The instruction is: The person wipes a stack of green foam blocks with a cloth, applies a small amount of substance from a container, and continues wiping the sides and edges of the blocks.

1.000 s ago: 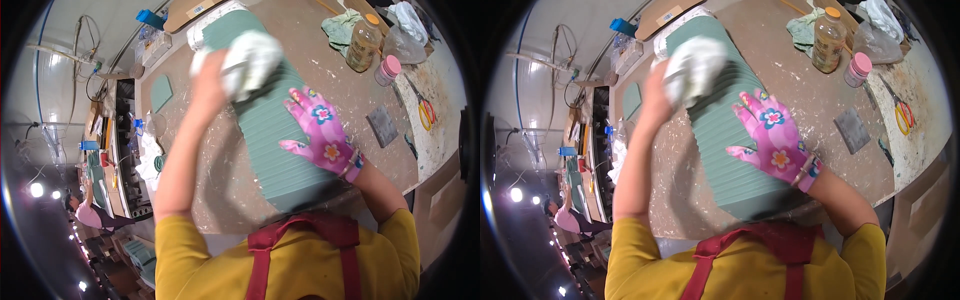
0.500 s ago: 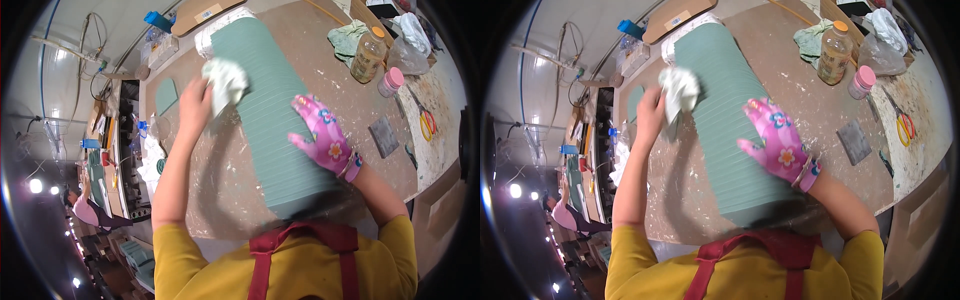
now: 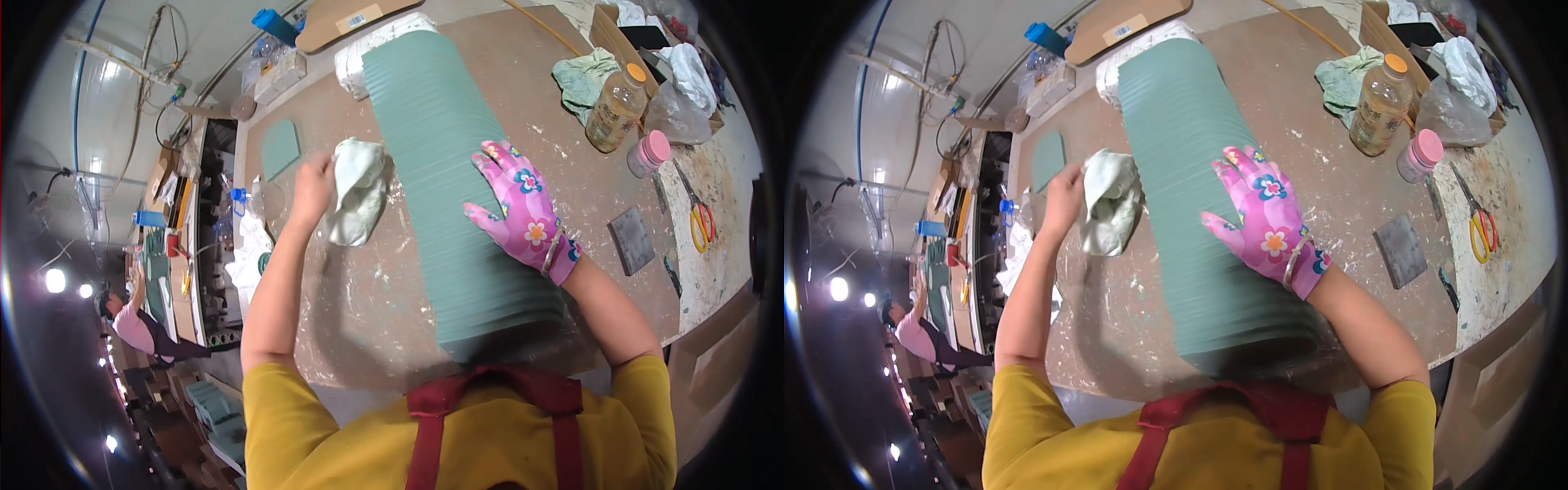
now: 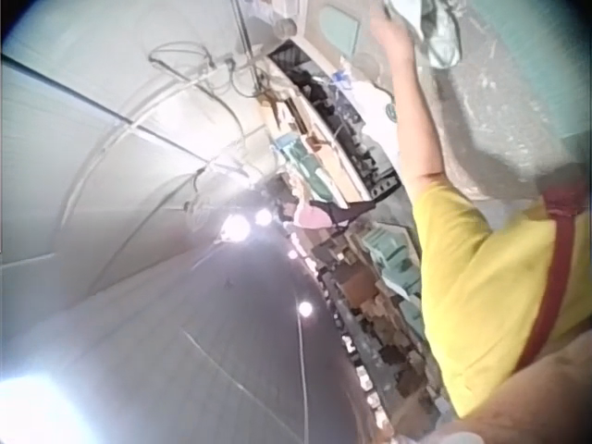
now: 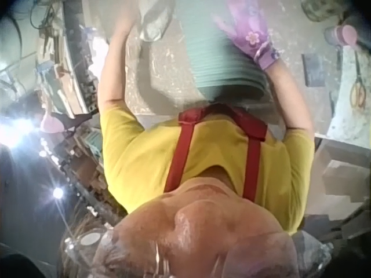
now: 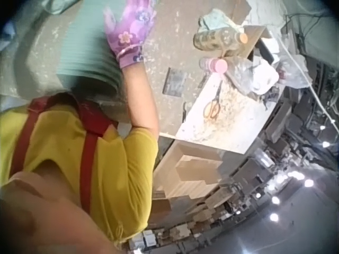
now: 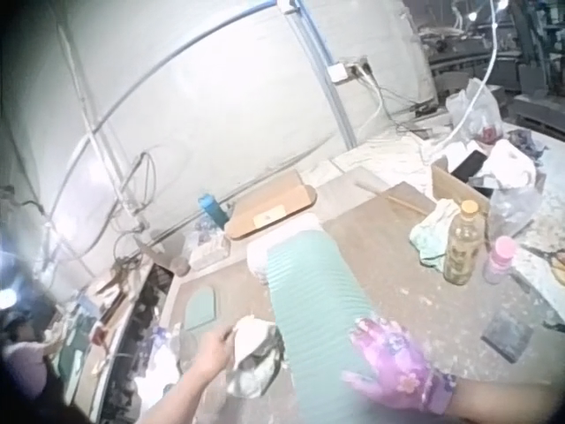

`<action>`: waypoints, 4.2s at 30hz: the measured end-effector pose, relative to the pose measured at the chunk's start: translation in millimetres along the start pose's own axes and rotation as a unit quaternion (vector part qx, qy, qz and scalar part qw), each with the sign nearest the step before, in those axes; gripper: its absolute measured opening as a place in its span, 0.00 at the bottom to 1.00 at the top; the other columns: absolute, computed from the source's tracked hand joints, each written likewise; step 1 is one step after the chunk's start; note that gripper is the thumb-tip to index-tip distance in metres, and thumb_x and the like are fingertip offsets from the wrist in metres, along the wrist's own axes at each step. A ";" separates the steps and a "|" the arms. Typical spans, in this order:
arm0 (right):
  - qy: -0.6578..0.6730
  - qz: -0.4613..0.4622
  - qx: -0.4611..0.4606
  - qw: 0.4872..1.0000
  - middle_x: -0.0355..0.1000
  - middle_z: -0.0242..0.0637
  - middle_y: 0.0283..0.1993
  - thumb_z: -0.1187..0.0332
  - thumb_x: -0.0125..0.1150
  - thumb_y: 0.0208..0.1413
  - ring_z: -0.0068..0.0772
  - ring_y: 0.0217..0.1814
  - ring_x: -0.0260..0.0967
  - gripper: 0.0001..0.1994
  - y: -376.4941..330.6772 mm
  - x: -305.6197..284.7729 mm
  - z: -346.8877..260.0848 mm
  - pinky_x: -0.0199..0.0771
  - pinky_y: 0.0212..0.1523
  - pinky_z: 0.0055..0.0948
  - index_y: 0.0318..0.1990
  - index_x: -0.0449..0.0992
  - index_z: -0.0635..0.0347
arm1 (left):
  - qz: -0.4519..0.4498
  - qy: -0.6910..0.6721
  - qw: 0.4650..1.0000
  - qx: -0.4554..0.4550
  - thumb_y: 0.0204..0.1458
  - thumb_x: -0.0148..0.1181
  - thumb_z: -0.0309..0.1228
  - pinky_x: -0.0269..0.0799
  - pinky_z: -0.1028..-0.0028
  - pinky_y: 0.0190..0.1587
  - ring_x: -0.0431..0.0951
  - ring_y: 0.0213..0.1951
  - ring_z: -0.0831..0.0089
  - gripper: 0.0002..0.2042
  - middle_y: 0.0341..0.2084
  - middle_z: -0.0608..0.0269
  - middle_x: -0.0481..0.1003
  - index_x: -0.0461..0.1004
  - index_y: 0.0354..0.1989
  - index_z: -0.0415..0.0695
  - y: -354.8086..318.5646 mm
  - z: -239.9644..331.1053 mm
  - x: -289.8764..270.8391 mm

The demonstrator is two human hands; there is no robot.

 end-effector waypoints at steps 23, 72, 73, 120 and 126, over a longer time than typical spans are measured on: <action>0.013 -0.020 0.035 0.999 0.54 0.51 0.67 0.50 0.56 0.54 0.55 0.70 0.50 0.34 6.6 5.1 8.7 0.50 0.67 0.45 0.63 0.61 0.62 | -0.042 0.157 0.986 0.019 0.53 0.52 0.43 0.62 0.53 0.57 0.63 0.58 0.49 0.19 0.53 0.53 0.70 0.73 0.50 0.48 55.0 1.0 48.8; 0.020 -0.008 0.043 0.999 0.55 0.48 0.67 0.52 0.59 0.52 0.52 0.69 0.51 0.32 5.0 3.2 12.9 0.51 0.65 0.47 0.62 0.63 0.57 | 0.136 -0.193 0.954 0.186 0.55 0.55 0.36 0.71 0.66 0.47 0.77 0.44 0.57 0.16 0.40 0.45 0.77 0.72 0.50 0.43 119.9 181.2 -28.3; 0.025 -0.006 0.045 0.999 0.55 0.48 0.67 0.54 0.60 0.51 0.52 0.69 0.52 0.32 5.1 2.5 14.3 0.51 0.65 0.47 0.62 0.63 0.57 | 0.095 -0.171 0.970 0.143 0.56 0.54 0.41 0.72 0.66 0.46 0.78 0.42 0.53 0.18 0.39 0.43 0.77 0.71 0.51 0.45 121.1 198.0 0.4; 0.102 -0.013 0.025 0.994 0.53 0.54 0.68 0.55 0.62 0.51 0.55 0.70 0.50 0.34 22.8 1.2 41.4 0.48 0.68 0.46 0.63 0.61 0.62 | -0.010 0.160 0.985 -0.061 0.54 0.52 0.40 0.68 0.58 0.51 0.71 0.51 0.51 0.19 0.46 0.45 0.74 0.73 0.47 0.40 178.0 -8.6 6.9; 0.049 0.065 0.076 0.994 0.48 0.58 0.70 0.49 0.57 0.54 0.53 0.72 0.45 0.41 164.3 20.4 104.7 0.47 0.70 0.40 0.67 0.49 0.68 | 0.168 0.089 0.950 0.248 0.51 0.53 0.30 0.70 0.60 0.47 0.72 0.46 0.52 0.14 0.38 0.49 0.73 0.75 0.47 0.50 184.2 145.9 27.9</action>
Point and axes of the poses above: each hand's wrist, its own y-axis towards the middle knuckle, its own x-axis out of the palm, z = x × y, the point moved 9 cm from there along y, towards the middle knuckle
